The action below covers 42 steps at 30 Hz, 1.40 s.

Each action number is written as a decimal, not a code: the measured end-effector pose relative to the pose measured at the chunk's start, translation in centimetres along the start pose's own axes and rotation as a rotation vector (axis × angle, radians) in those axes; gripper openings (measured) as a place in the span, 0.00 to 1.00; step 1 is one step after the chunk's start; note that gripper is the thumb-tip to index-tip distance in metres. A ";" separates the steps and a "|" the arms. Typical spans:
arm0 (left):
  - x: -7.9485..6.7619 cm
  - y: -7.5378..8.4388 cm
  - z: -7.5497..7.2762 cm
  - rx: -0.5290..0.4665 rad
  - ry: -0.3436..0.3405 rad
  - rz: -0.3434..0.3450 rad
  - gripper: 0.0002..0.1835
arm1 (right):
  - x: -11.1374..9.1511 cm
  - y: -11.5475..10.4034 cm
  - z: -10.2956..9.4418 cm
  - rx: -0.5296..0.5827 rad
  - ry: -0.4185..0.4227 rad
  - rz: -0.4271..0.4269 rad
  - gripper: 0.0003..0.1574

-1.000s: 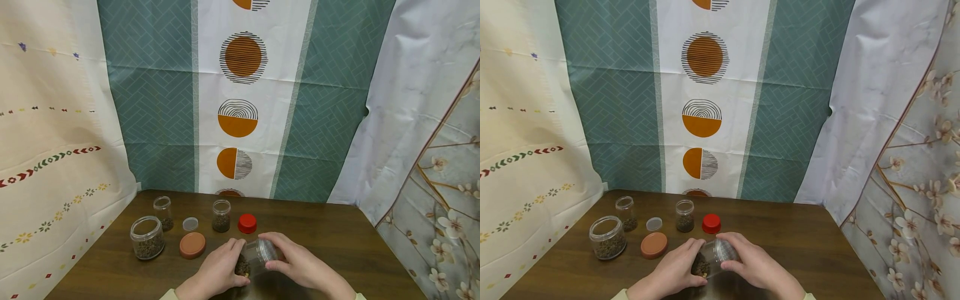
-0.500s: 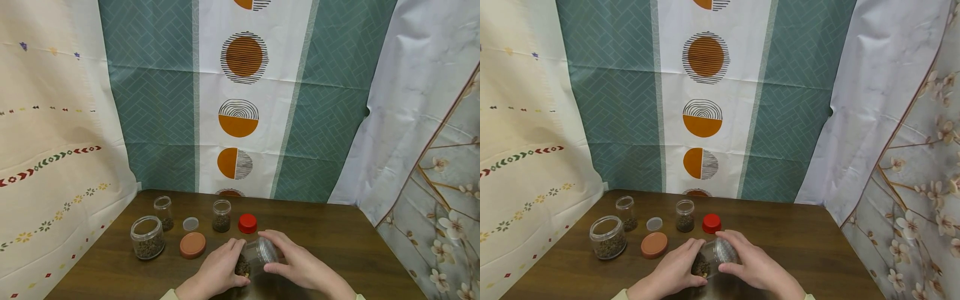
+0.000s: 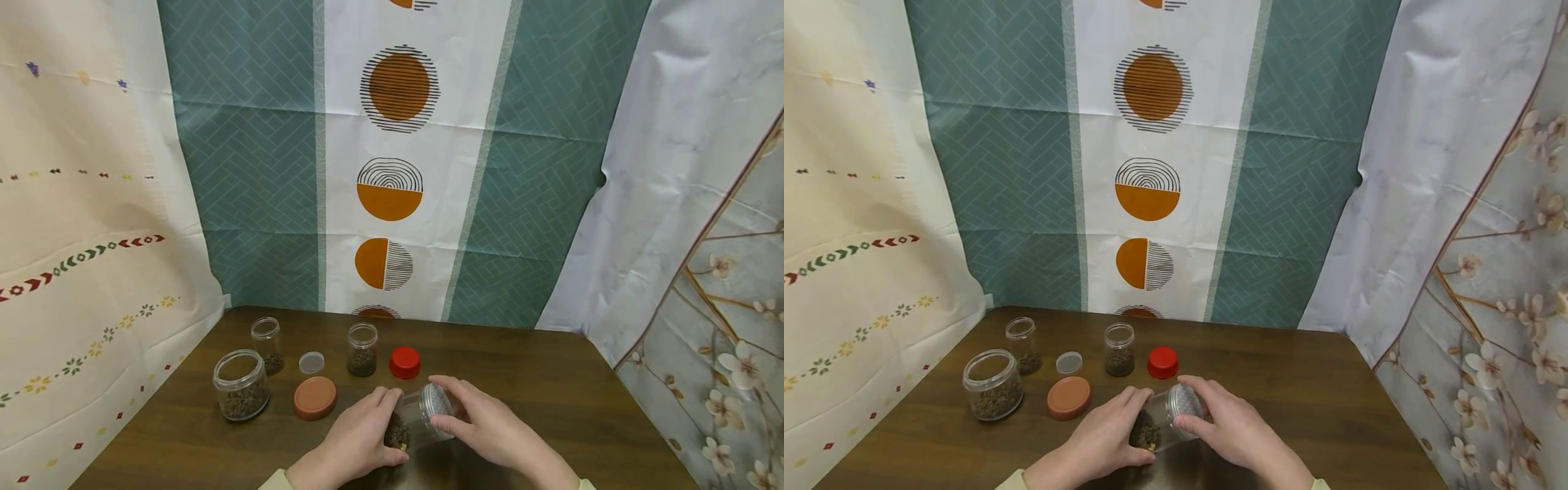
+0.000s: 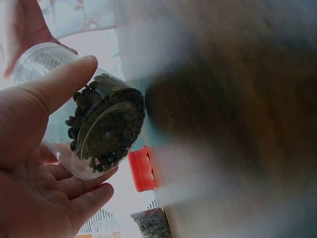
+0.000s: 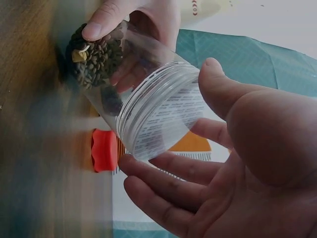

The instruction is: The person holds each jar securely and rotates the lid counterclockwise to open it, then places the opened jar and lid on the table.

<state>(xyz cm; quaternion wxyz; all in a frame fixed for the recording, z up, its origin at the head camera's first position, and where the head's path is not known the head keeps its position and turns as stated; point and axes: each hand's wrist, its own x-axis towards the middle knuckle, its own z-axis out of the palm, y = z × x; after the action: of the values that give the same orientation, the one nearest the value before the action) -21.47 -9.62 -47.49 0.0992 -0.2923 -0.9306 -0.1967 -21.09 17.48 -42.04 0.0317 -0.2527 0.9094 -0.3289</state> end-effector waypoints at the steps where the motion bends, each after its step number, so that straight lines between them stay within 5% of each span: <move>1: 0.0 0.0 0.0 -0.001 -0.001 -0.001 0.51 | 0.0 0.0 0.0 -0.002 0.000 -0.007 0.42; 42: 0.0 0.1 0.1 0.015 0.024 0.009 0.51 | -0.6 0.4 -0.2 0.022 -0.034 -0.125 0.42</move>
<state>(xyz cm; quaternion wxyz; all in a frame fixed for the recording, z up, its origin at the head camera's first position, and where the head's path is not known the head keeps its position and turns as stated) -21.41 -9.47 -47.55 0.1132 -0.2933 -0.9295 -0.1928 -20.81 18.13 -42.18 0.0294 -0.3143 0.8875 -0.3357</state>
